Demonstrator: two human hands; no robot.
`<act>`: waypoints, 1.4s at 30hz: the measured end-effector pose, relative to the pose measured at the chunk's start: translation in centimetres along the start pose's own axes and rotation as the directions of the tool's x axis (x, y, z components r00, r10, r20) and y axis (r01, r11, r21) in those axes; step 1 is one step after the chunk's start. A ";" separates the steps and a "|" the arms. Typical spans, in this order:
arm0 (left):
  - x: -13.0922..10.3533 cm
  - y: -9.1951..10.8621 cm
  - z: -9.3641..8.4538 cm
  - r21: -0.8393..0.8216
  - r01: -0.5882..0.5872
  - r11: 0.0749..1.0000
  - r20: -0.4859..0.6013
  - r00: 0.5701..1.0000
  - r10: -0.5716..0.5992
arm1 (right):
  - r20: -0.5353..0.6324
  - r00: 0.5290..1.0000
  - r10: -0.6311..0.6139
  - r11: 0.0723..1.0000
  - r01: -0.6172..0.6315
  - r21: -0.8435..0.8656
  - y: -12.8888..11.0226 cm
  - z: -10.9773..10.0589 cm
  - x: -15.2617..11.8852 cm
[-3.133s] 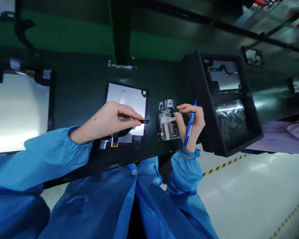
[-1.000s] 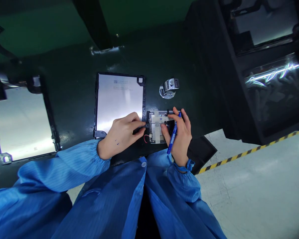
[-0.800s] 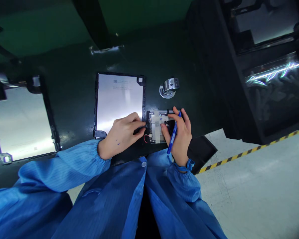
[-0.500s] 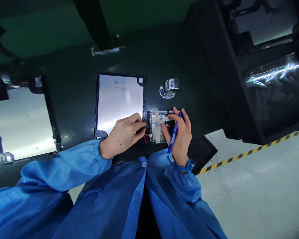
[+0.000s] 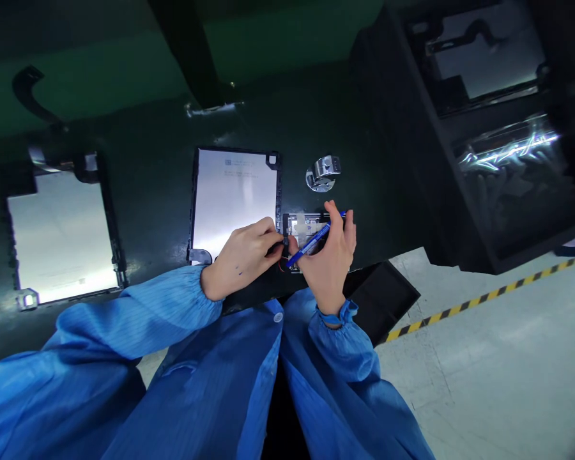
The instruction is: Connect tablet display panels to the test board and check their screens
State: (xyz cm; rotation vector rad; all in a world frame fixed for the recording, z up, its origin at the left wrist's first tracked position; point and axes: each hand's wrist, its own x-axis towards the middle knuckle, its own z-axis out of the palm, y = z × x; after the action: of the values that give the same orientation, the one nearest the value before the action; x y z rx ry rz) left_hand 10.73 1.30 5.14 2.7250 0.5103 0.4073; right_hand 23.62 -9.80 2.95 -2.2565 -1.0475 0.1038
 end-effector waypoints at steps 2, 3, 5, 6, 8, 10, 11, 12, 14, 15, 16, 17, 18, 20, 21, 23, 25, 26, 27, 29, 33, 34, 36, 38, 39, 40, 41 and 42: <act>-0.1 -0.1 0.0 0.005 -0.005 1.000 -0.006 1.000 0.005 | 0.011 1.000 0.006 1.000 -0.006 -0.006 0.0 0.0 -0.1; -0.1 -0.1 0.0 0.003 -0.007 1.000 -0.008 1.000 0.007 | 0.020 1.000 0.011 1.000 -0.010 -0.007 0.1 -0.1 -0.1; -0.1 -0.1 0.1 -0.002 -0.009 1.000 -0.006 1.000 0.009 | 0.034 0.999 0.019 1.000 -0.019 -0.006 0.3 -0.3 -0.2; -0.1 0.0 0.2 -0.002 -0.006 1.000 0.001 1.000 0.006 | 0.038 0.999 0.020 1.000 -0.020 -0.004 0.3 -0.3 -0.2; 0.0 0.2 0.3 0.004 0.011 1.000 0.032 0.999 -0.011 | 0.034 0.999 0.016 1.000 -0.016 0.001 0.3 -0.1 -0.2; 0.3 0.4 0.4 0.025 0.037 0.999 0.085 0.996 -0.039 | 0.018 1.000 0.007 1.000 -0.007 0.008 0.2 0.1 -0.2; 0.5 0.4 0.2 0.037 0.042 0.998 0.120 0.992 -0.046 | 0.005 1.000 0.000 1.000 0.000 0.025 0.2 0.2 -0.2; 0.6 0.4 -0.2 0.043 0.037 0.998 0.149 0.988 -0.043 | -0.022 1.000 -0.007 0.998 0.008 0.058 0.1 0.1 -0.3; 0.4 -0.1 -1.8 0.019 0.019 1.000 0.160 0.987 -0.021 | -0.138 0.990 -0.013 0.985 0.037 0.167 0.1 -0.5 -0.3; 0.1 -0.6 -3.0 -0.012 0.028 1.000 0.133 0.991 -0.026 | -0.209 0.978 -0.012 0.972 0.061 0.229 0.1 -1.0 -0.4; -0.5 -1.1 -4.4 -0.057 0.061 0.997 0.092 0.994 -0.055 | -0.256 0.966 -0.022 0.955 0.096 0.279 0.1 -1.6 -0.4; -1.3 -1.7 -5.8 -0.120 0.130 0.984 0.049 0.991 -0.124 | -0.258 0.964 -0.062 0.940 0.143 0.308 0.2 -2.3 -0.3; -2.3 -2.4 -7.2 -0.200 0.227 0.953 0.030 0.974 -0.226 | -0.204 0.969 -0.143 0.928 0.203 0.312 0.3 -2.8 -0.2; -4.4 -3.4 -9.5 -0.392 0.468 0.792 0.113 0.879 -0.464 | 0.044 0.929 -0.368 0.898 0.343 0.277 0.4 -3.5 0.2; -5.3 -3.8 -10.3 -0.462 0.585 0.667 0.202 0.802 -0.563 | 0.180 0.871 -0.456 0.877 0.407 0.255 0.4 -3.5 0.4; -6.6 -4.4 -10.9 -0.554 0.744 0.373 0.384 0.626 -0.679 | 0.361 0.769 -0.528 0.849 0.479 0.222 0.4 -3.0 1.0; -6.8 -4.9 -10.6 -0.617 0.779 0.112 0.495 0.495 -0.714 | 0.426 0.735 -0.528 0.848 0.482 0.218 0.3 -2.1 1.3; -6.5 -5.2 -10.4 -0.648 0.761 0.007 0.525 0.454 -0.720 | 0.438 0.731 -0.523 0.851 0.474 0.225 0.4 -1.6 1.4; -6.0 -5.5 -10.2 -0.671 0.737 -0.074 0.546 0.425 -0.722 | 0.442 0.732 -0.518 0.855 0.463 0.234 0.4 -1.3 1.4; -4.6 -5.8 -10.1 -0.691 0.699 -0.183 0.586 0.395 -0.707 | 0.430 0.745 -0.511 0.860 0.435 0.268 0.5 -1.1 1.3; -1.7 -4.4 -11.8 -0.829 0.515 -0.216 0.538 0.632 -0.558 | 0.306 0.844 -0.441 0.822 0.242 0.516 -0.3 -3.0 1.1; -1.2 -3.6 -12.3 -0.874 0.456 -0.170 0.479 0.747 -0.462 | 0.258 0.877 -0.405 0.775 0.180 0.606 -0.8 -3.9 1.2; -0.6 -1.9 -13.1 -0.918 0.391 -0.057 0.395 0.905 -0.159 | 0.168 0.932 -0.321 0.675 0.101 0.731 -1.8 -5.7 1.4; -0.5 -0.8 -13.1 -0.917 0.397 0.051 0.400 0.908 0.125 | 0.107 0.963 -0.246 0.659 0.086 0.747 -2.4 -7.2 1.9; -0.7 -0.6 -12.8 -0.912 0.399 0.093 0.410 0.892 0.190 | 0.084 0.974 -0.212 0.688 0.088 0.720 -2.5 -7.8 2.1; -1.0 -0.7 -12.3 -0.912 0.393 0.119 0.409 0.893 0.185 | 0.064 0.981 -0.185 0.725 0.093 0.682 -2.5 -8.1 2.4; -1.4 -0.9 -11.6 -0.914 0.383 0.133 0.398 0.910 0.119 | 0.043 0.985 -0.165 0.759 0.099 0.643 -2.3 -8.3 2.7; -1.8 -1.3 -10.7 -0.917 0.376 0.136 0.380 0.925 0.007 | 0.023 0.989 -0.148 0.784 0.103 0.612 -2.0 -8.3 2.9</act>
State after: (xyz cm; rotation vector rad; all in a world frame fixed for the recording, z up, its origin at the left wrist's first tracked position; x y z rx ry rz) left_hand 5.16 4.69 13.95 1.2891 0.2901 0.1261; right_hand 26.96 -11.06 11.20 -1.5967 -1.0146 0.4087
